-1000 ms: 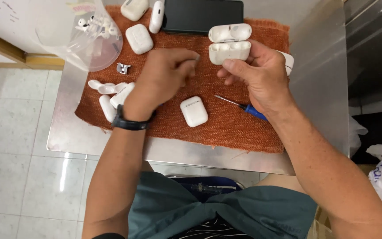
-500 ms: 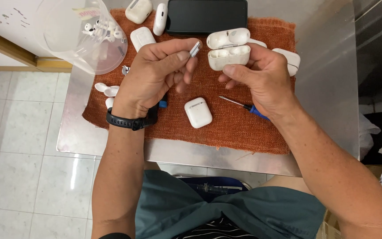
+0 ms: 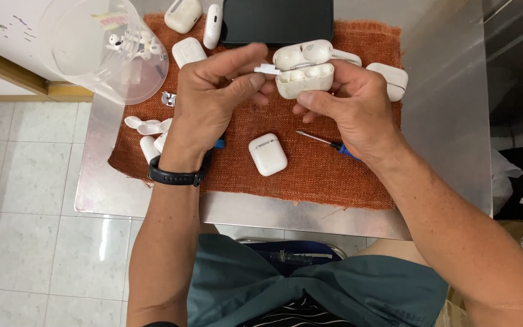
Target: Disassembling and inspecting AirPods charging cases on a repair bench using small hand tools.
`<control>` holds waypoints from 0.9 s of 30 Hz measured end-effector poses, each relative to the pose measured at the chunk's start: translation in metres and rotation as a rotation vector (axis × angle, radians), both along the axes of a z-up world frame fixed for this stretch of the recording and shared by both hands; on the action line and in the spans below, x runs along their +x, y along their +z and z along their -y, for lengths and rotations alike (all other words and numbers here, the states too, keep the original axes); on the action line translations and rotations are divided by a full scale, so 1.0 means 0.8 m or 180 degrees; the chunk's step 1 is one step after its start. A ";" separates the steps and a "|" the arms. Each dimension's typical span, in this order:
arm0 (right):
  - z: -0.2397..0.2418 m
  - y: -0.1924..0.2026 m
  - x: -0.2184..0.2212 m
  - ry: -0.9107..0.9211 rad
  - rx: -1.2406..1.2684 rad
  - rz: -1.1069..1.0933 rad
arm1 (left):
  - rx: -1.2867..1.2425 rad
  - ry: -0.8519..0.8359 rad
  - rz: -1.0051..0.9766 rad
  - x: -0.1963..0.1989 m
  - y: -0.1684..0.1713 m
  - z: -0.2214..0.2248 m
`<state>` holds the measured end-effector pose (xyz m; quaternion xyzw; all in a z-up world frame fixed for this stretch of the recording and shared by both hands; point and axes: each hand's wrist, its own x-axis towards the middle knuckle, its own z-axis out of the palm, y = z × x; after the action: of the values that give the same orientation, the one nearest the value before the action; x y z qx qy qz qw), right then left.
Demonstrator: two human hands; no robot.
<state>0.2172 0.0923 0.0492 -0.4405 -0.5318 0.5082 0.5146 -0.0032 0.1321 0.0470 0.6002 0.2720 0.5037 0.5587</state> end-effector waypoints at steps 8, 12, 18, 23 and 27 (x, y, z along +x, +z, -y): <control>0.001 -0.001 0.000 0.0035 0.0086 -0.0046 | 0.0096 0.0255 -0.0147 0.005 0.012 0.004; -0.004 -0.006 0.004 -0.0271 0.0158 -0.0119 | 0.0241 0.0981 -0.1130 -0.003 0.006 -0.003; -0.021 0.006 0.041 -0.0858 0.0399 -0.0502 | 0.1895 -0.0122 -0.1990 0.018 0.013 0.013; -0.031 -0.005 0.041 -0.1017 0.0462 -0.0638 | 0.2457 -0.0060 -0.3100 0.078 -0.015 0.003; -0.031 -0.008 0.036 -0.0912 0.0515 -0.0386 | 0.1315 -0.0921 -0.4867 0.129 0.012 0.009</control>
<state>0.2457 0.1171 0.0429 -0.4374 -0.4707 0.4108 0.6468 0.1003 0.1246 0.0567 0.8994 0.4000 -0.0838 0.1552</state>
